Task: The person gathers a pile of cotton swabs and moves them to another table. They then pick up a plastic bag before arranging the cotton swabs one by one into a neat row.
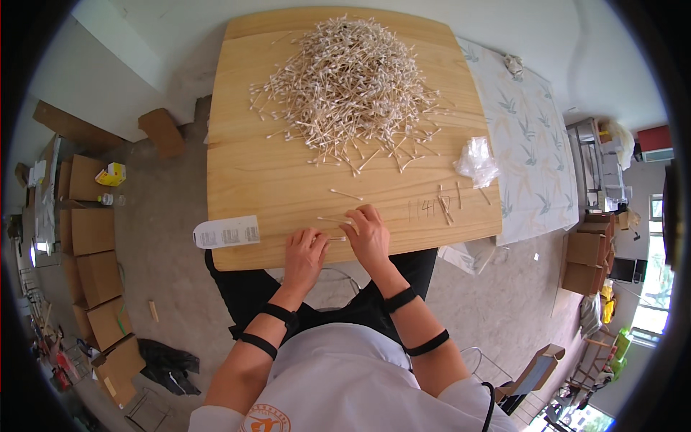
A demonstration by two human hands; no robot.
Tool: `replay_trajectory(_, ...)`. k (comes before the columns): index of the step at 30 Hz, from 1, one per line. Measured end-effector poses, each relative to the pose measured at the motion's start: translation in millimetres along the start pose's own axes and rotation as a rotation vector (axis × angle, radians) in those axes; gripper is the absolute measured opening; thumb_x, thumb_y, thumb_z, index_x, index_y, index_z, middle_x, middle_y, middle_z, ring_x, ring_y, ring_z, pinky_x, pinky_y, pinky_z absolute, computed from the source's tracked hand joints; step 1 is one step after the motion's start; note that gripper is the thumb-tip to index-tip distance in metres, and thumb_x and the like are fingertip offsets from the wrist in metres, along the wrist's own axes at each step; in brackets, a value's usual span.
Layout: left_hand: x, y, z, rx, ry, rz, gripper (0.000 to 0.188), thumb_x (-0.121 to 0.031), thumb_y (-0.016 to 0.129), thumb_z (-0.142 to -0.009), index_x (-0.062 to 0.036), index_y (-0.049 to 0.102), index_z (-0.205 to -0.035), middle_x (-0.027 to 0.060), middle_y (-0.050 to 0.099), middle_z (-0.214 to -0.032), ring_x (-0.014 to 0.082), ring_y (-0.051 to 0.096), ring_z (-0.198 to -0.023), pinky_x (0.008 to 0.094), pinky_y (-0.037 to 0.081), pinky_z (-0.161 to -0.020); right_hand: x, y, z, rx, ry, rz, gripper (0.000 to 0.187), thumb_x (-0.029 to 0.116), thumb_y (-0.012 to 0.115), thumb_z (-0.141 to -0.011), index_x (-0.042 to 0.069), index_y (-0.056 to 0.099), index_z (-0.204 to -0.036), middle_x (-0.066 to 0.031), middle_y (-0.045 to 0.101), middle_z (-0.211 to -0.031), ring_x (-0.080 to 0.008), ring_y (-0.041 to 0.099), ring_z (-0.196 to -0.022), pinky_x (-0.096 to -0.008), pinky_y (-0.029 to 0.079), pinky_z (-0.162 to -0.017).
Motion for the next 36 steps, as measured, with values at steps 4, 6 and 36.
replay_trajectory(4,2,5,-1,0.013,0.035,-0.061,0.008,-0.011,0.067,-0.08,-0.0089,0.065,-0.088,0.0036,0.058,-0.09,0.0265,0.055,-0.087,0.0394,0.04,-0.08,-4,14,-6,0.075,-0.077,0.135,0.014,0.011,0.073,-0.07,0.008,0.063,-0.079,-0.007,0.056,-0.087,-0.027,0.058,-0.087,-0.0394,0.05,-0.066)
replay_trajectory(6,2,5,-1,-0.005,0.045,-0.051,0.009,-0.009,0.067,-0.078,-0.0094,0.065,-0.087,0.0033,0.058,-0.088,0.0253,0.055,-0.086,0.0392,0.041,-0.079,-13,10,-11,0.03,-0.047,0.142,0.016,0.011,0.074,-0.069,0.009,0.065,-0.082,-0.0062,0.058,-0.088,-0.0274,0.059,-0.087,-0.0394,0.05,-0.066)
replay_trajectory(36,36,6,13,-0.001,-0.299,0.334,0.034,0.006,0.065,-0.079,-0.0022,0.055,-0.11,0.013,0.053,-0.102,0.0289,0.059,-0.085,0.0358,0.05,-0.072,-16,10,22,0.097,0.057,-0.091,0.011,0.003,0.07,-0.075,0.005,0.07,-0.085,-0.0102,0.063,-0.081,-0.0277,0.062,-0.075,-0.0355,0.05,-0.065)
Point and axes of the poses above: each hand's wrist, its own z-axis away from the middle knuckle, its own y-axis out of the palm, x = y × z, the point moved 7 cm from there along -z, towards the middle knuckle
